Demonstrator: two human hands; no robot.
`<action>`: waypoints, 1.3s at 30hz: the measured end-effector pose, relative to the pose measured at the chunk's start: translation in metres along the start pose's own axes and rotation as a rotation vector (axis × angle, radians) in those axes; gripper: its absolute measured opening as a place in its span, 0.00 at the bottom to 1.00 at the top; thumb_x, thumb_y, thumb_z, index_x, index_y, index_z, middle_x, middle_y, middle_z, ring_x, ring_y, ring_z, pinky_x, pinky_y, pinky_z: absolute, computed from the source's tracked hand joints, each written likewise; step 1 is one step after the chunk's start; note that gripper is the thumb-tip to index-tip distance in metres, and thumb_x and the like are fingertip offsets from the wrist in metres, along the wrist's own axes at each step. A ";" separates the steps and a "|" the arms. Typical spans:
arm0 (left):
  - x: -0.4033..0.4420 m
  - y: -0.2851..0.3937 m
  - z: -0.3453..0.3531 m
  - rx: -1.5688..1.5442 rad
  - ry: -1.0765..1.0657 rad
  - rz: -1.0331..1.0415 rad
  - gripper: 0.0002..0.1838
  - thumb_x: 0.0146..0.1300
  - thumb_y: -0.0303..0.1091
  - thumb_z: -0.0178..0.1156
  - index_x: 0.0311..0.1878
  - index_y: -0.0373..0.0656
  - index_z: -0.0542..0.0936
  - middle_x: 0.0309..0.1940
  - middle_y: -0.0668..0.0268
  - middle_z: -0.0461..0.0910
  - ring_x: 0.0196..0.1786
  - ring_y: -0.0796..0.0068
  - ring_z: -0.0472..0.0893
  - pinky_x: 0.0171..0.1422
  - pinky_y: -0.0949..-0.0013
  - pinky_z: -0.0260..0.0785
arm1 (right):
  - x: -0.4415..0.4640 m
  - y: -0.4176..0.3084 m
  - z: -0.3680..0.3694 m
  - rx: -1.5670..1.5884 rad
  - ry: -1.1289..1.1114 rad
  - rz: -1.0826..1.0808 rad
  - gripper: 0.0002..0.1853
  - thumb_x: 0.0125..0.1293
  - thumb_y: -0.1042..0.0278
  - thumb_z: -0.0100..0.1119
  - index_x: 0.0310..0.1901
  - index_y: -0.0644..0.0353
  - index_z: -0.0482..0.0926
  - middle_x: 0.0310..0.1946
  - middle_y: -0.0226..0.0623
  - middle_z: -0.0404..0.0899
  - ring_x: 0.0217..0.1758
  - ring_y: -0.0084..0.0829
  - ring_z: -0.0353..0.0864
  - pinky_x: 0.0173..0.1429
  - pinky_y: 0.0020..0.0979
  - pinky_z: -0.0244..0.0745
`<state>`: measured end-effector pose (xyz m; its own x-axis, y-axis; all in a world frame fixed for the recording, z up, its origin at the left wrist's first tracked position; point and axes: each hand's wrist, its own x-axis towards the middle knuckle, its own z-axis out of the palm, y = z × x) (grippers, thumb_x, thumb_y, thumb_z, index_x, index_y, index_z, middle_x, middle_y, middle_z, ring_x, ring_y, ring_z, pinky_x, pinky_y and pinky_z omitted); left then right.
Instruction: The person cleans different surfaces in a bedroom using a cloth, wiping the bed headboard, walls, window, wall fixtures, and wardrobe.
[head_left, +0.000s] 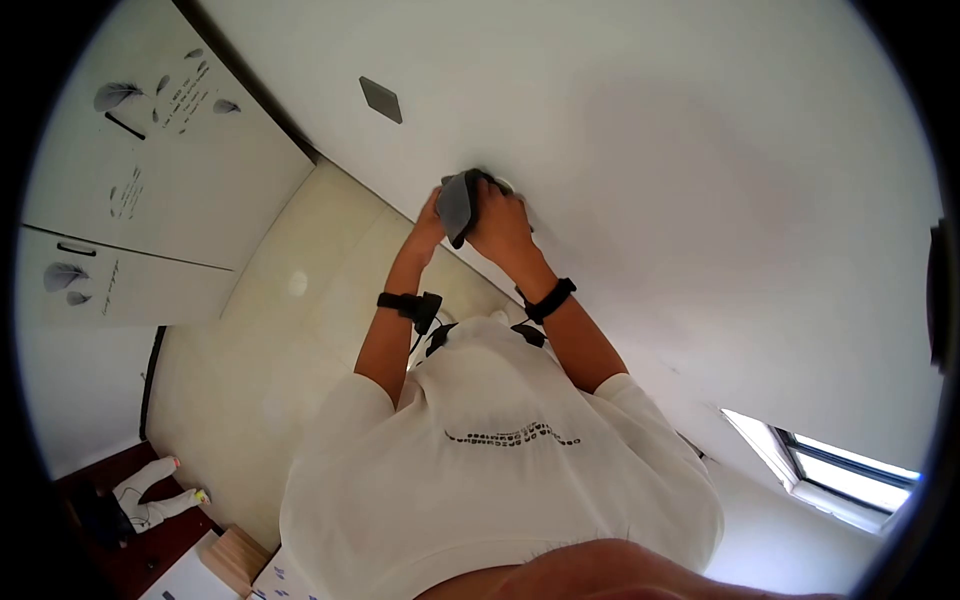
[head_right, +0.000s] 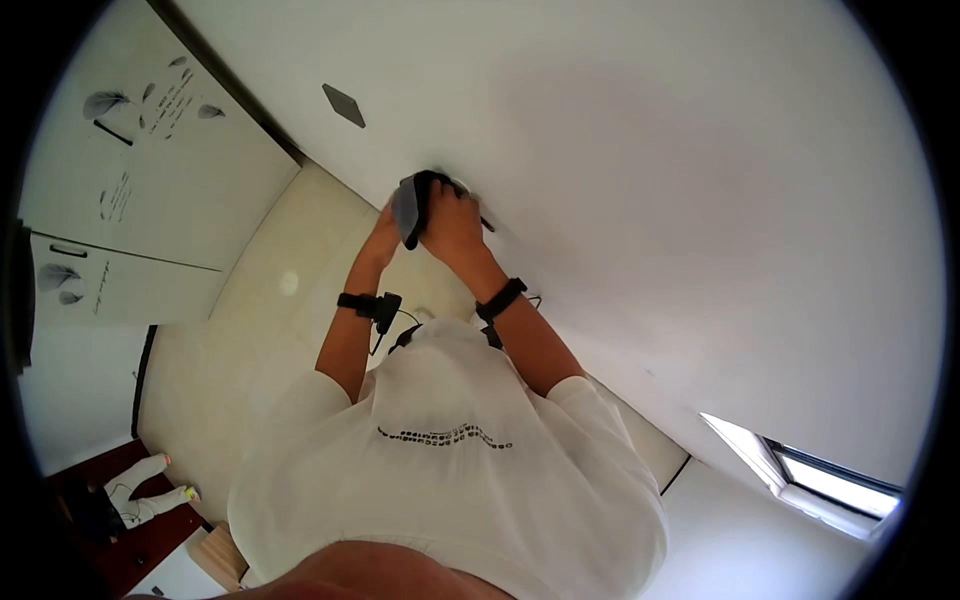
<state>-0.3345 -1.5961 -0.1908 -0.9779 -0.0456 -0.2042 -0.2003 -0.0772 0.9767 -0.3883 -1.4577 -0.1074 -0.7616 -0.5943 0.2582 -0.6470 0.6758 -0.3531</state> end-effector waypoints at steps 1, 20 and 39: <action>-0.004 0.017 -0.004 -0.124 0.048 0.019 0.40 0.60 0.24 0.64 0.76 0.44 0.60 0.70 0.60 0.67 0.72 0.68 0.66 0.72 0.65 0.62 | -0.001 -0.002 -0.004 0.038 -0.053 0.057 0.31 0.44 0.62 0.74 0.50 0.66 0.74 0.41 0.49 0.82 0.42 0.53 0.83 0.48 0.49 0.78; -0.004 0.029 -0.016 -0.322 -0.040 -0.119 0.22 0.71 0.37 0.56 0.66 0.45 0.72 0.60 0.67 0.76 0.61 0.76 0.75 0.64 0.68 0.69 | -0.020 -0.012 0.001 0.605 -0.083 0.064 0.31 0.53 0.69 0.71 0.60 0.65 0.73 0.47 0.53 0.82 0.52 0.50 0.83 0.56 0.39 0.79; -0.032 0.022 -0.063 -0.538 -0.165 -0.013 0.21 0.74 0.52 0.43 0.33 0.45 0.71 0.34 0.73 0.73 0.47 0.78 0.73 0.54 0.69 0.66 | -0.049 0.015 0.025 0.608 0.016 -0.417 0.29 0.53 0.78 0.69 0.58 0.67 0.72 0.56 0.52 0.78 0.58 0.49 0.79 0.62 0.40 0.75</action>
<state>-0.3040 -1.6589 -0.1665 -0.9807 0.1115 -0.1607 -0.1956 -0.5758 0.7939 -0.3600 -1.4290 -0.1476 -0.4598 -0.7396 0.4915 -0.7528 0.0312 -0.6575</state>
